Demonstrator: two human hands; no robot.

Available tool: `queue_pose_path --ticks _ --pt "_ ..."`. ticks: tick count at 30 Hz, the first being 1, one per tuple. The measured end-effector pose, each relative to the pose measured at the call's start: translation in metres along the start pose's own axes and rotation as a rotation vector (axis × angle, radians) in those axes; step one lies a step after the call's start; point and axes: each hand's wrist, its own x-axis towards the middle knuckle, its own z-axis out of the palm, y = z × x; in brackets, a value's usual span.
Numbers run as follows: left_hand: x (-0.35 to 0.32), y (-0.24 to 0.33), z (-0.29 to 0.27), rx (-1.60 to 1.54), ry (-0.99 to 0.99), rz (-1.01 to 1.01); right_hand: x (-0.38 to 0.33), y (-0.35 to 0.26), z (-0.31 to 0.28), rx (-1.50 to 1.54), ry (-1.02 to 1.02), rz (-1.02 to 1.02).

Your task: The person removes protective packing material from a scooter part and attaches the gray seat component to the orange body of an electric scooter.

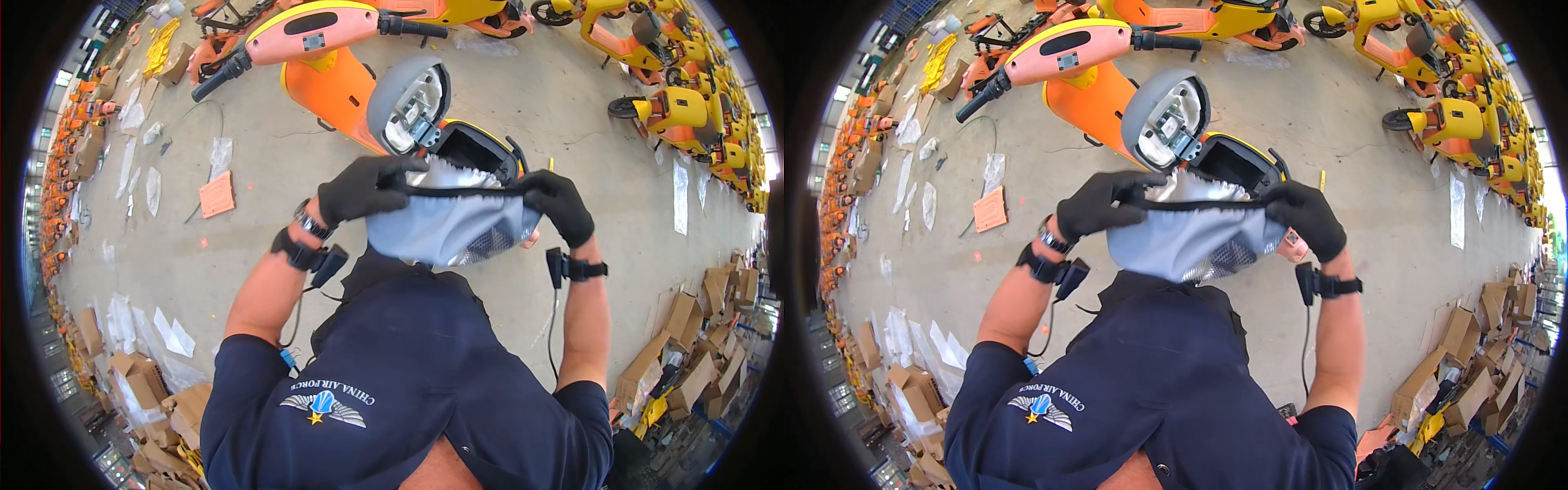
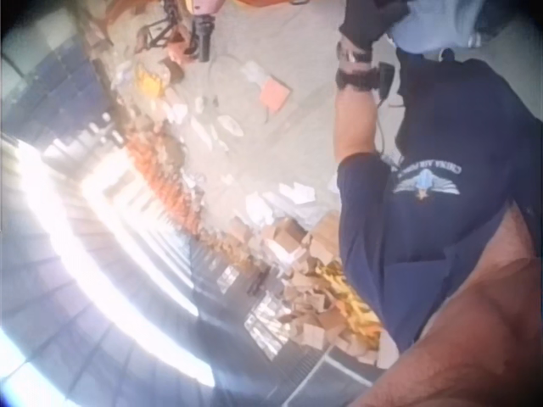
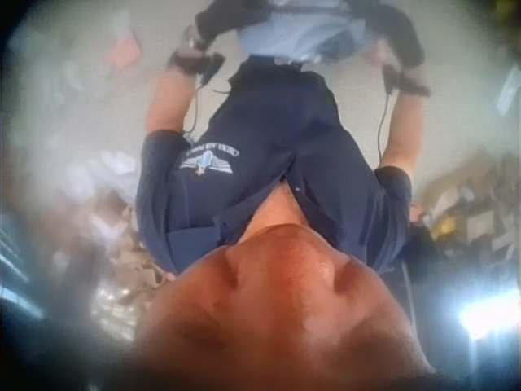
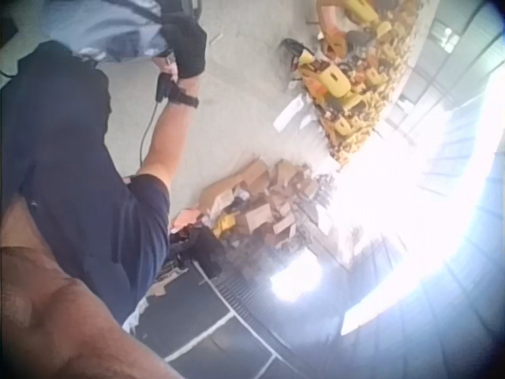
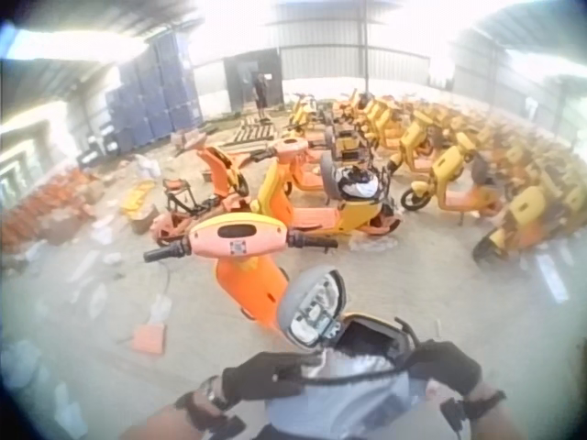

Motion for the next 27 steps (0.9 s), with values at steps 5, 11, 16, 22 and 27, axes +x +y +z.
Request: queue_pose_path --ticks 5,11,16,22,27 --pt "0.006 0.019 0.024 0.658 -0.224 0.149 -0.032 0.008 -0.003 -0.511 -0.032 -0.384" --pt "-0.02 0.004 0.043 0.88 -0.262 0.076 -0.049 0.036 0.018 -0.775 -0.017 -0.487" --pt "0.01 0.003 0.005 0.709 -0.134 0.238 -0.002 0.039 -0.001 -0.618 -0.057 -0.479" --pt "0.031 0.029 0.034 0.51 -0.056 0.396 0.005 0.04 0.012 -0.417 -0.101 -0.396" --pt "0.059 0.046 0.046 0.736 -0.079 0.479 0.02 -0.034 0.047 0.174 -0.331 -0.136"
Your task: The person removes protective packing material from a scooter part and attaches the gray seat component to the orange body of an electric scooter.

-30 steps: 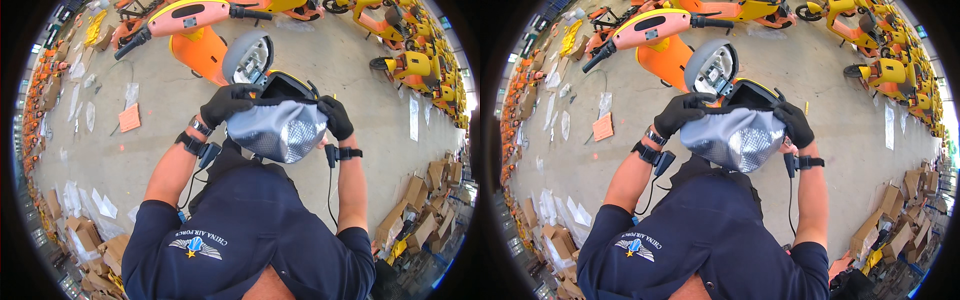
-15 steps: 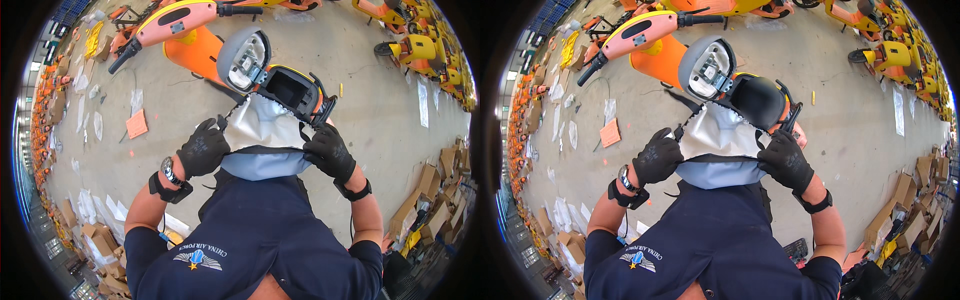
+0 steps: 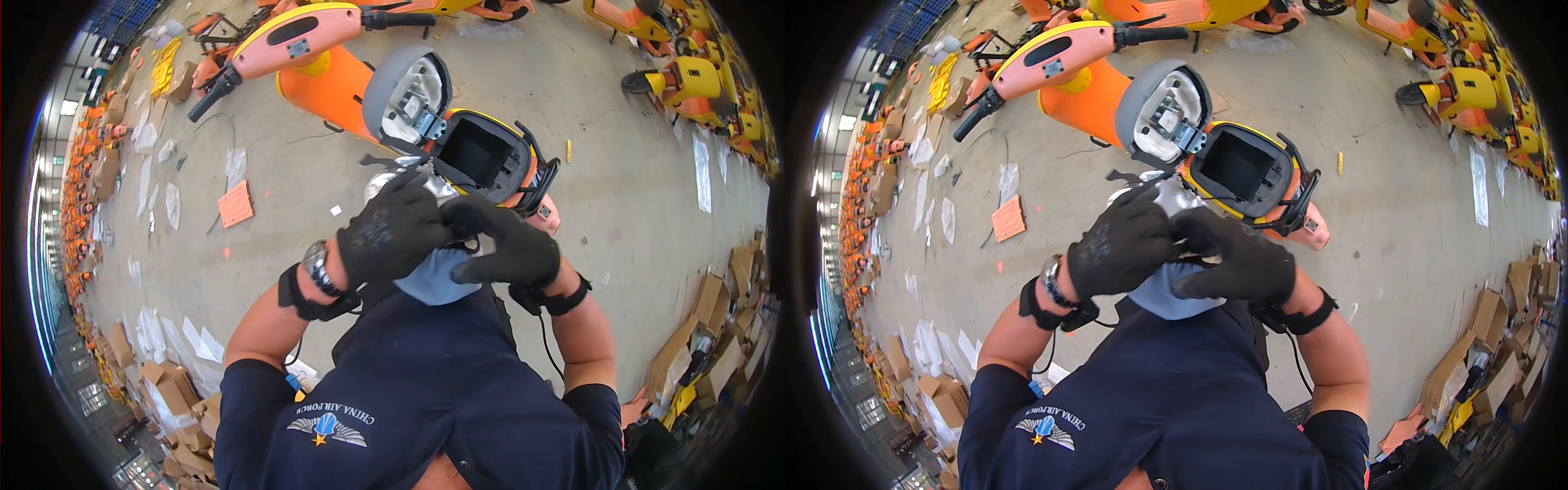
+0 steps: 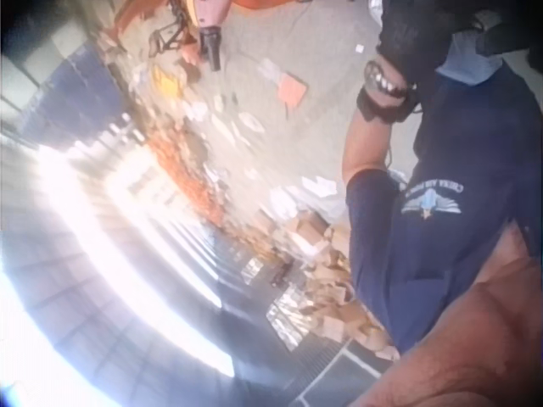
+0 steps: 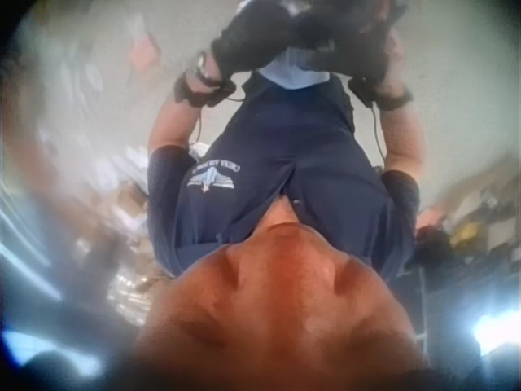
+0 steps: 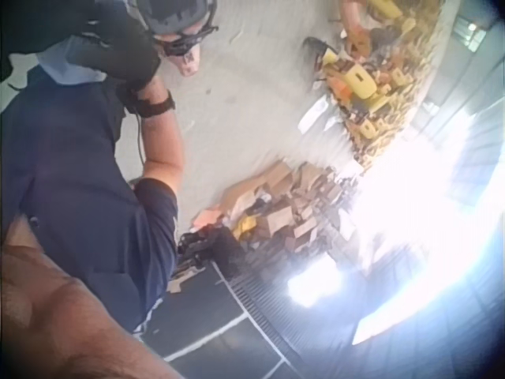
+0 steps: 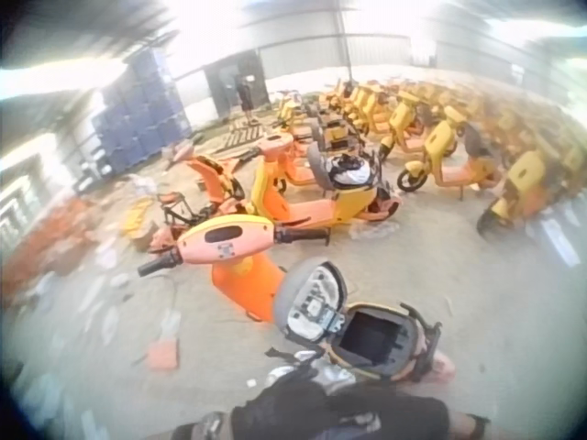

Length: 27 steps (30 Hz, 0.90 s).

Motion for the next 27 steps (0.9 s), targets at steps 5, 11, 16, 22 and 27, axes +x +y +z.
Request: queue_pose_path --ticks 5,11,16,22,27 --pt "-0.028 0.037 0.01 -0.015 0.203 -0.131 -0.021 0.018 0.045 0.127 0.197 0.178" --pt "-0.106 0.043 0.009 -0.14 0.475 -0.307 -0.024 0.017 0.093 -0.024 0.075 0.206" --pt "-0.202 -0.019 0.089 -0.709 0.531 -0.962 0.042 0.093 0.096 -0.197 0.155 0.126" --pt "-0.245 0.018 0.127 -1.086 -0.101 -0.806 0.103 0.09 0.123 0.465 0.127 0.168" --pt "-0.272 0.002 0.211 -1.575 0.028 -0.776 0.196 0.07 0.176 0.16 -0.101 -0.274"
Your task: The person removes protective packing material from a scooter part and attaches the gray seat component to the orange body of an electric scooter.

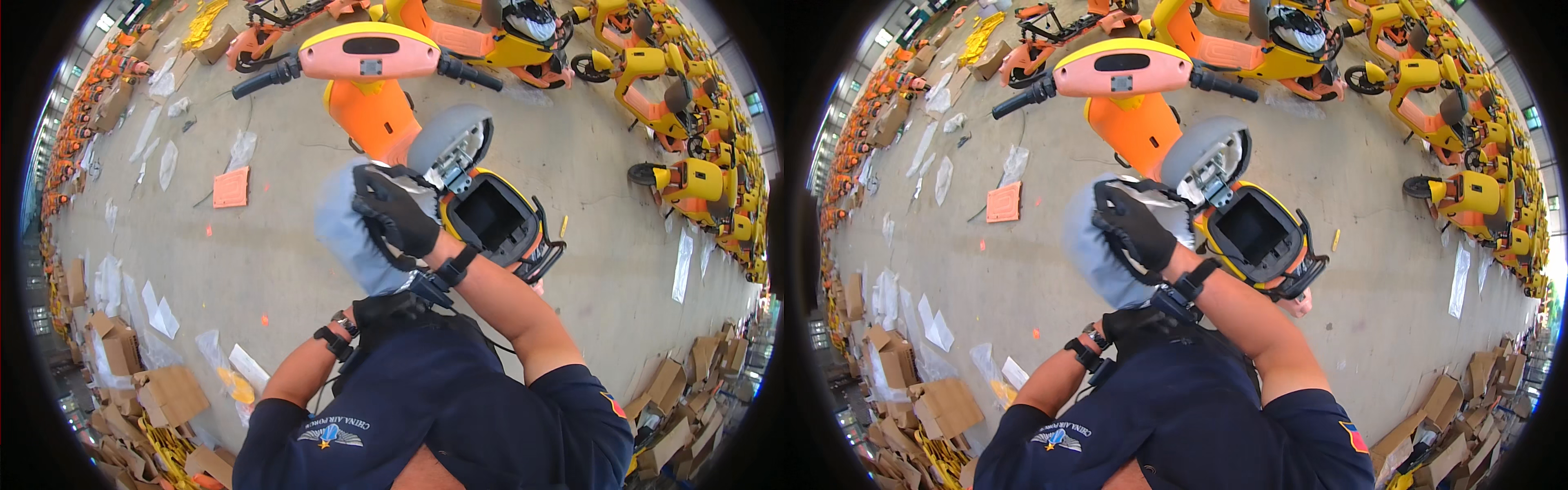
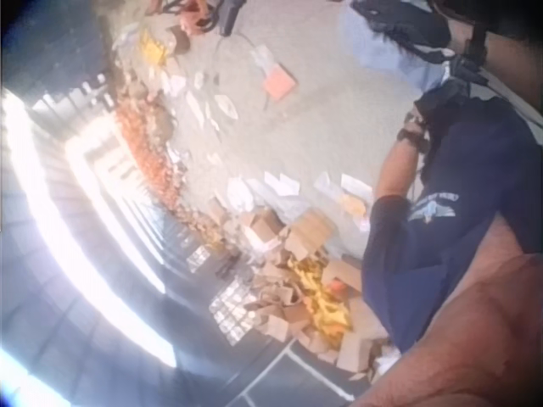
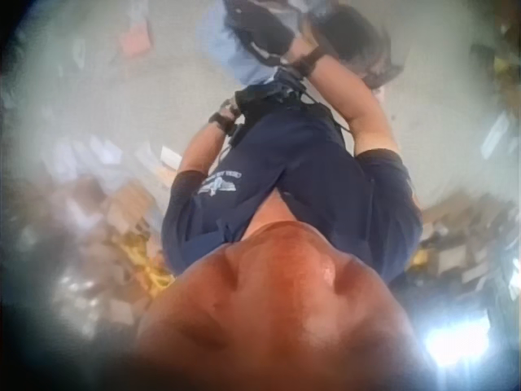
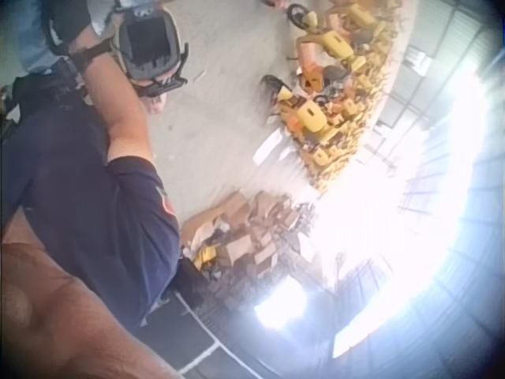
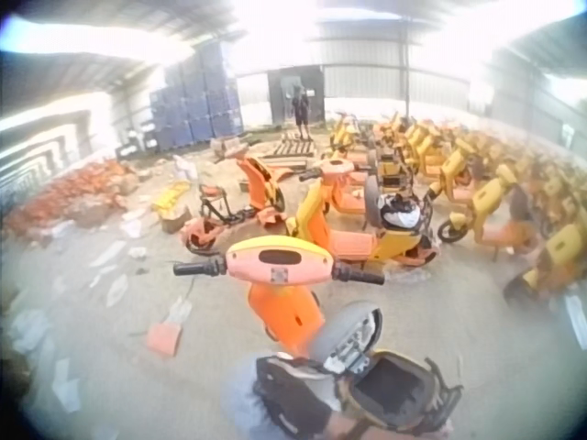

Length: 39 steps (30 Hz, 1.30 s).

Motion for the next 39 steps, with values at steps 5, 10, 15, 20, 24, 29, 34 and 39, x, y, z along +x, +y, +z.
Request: queue_pose_path --ticks 5,10,15,20,24,29,34,39 --pt "0.038 0.149 -0.014 0.609 0.424 0.444 0.105 -0.011 -0.029 0.026 0.137 -0.121" --pt "0.078 0.163 -0.072 -0.84 0.507 0.554 0.103 0.008 -0.088 0.554 0.307 0.245" --pt "0.163 0.183 -0.194 -1.138 0.501 0.645 0.117 0.082 -0.191 0.296 0.421 0.474" --pt "0.174 0.19 -0.22 -1.367 0.276 0.727 0.109 0.065 -0.172 0.192 0.529 0.497" --pt "0.176 0.201 -0.233 -1.302 0.523 0.785 0.111 0.061 -0.182 -0.828 0.171 0.249" --pt "0.165 0.198 -0.25 -1.217 0.5 0.839 0.122 0.036 -0.187 -0.668 0.313 0.34" --pt "0.187 0.189 -0.227 -1.212 0.508 0.711 0.11 0.037 -0.245 -1.185 0.298 -0.056" --pt "0.2 0.153 -0.175 -1.054 0.627 0.492 0.076 0.024 -0.282 -0.601 0.438 0.271"
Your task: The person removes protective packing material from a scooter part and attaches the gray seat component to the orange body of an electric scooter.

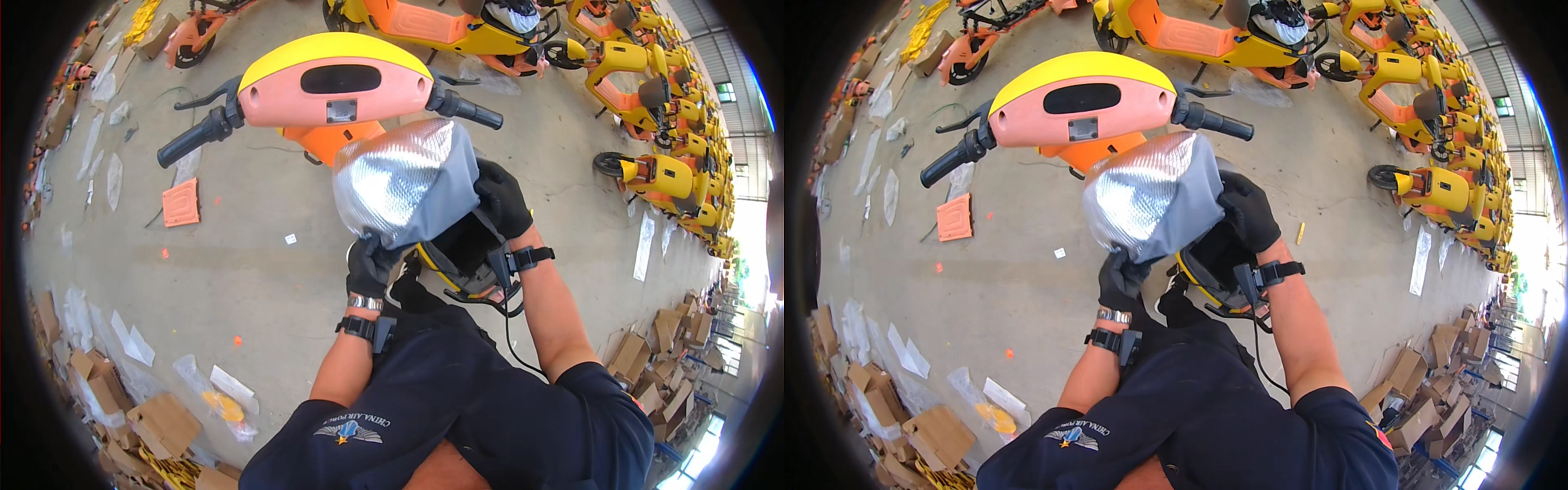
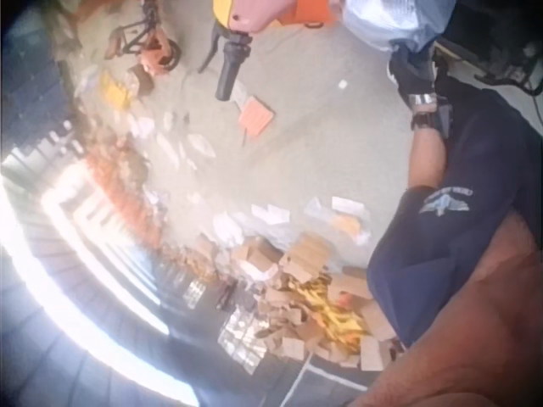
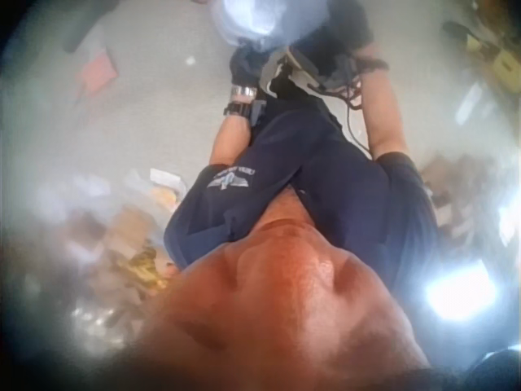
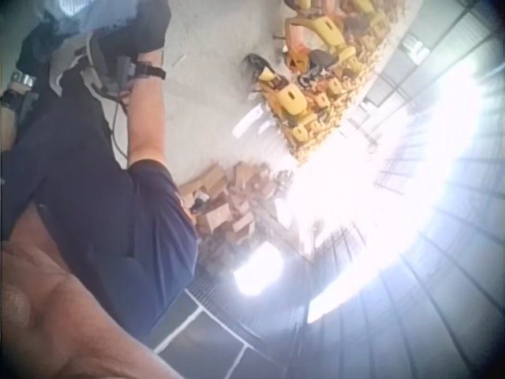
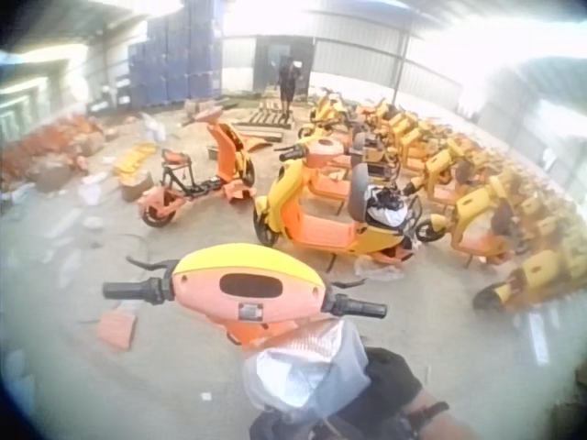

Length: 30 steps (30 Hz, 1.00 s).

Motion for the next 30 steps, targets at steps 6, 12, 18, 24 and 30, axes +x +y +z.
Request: queue_pose_path --ticks 6,12,18,24,30 --pt "0.013 -0.038 -0.022 0.112 0.138 -0.131 0.002 0.023 -0.032 0.756 0.015 0.316" --pt "0.011 -0.033 -0.004 0.189 0.089 -0.13 0.051 0.033 -0.055 0.367 0.181 0.39" --pt "0.01 -0.009 0.02 0.169 0.167 -0.149 0.086 0.034 -0.051 0.197 0.219 0.377" --pt "0.01 -0.005 0.011 0.042 0.032 -0.141 0.094 0.016 -0.073 0.373 0.009 0.557" --pt "0.045 -0.002 0.024 0.166 0.07 -0.128 0.058 0.019 -0.061 0.156 0.03 0.396"
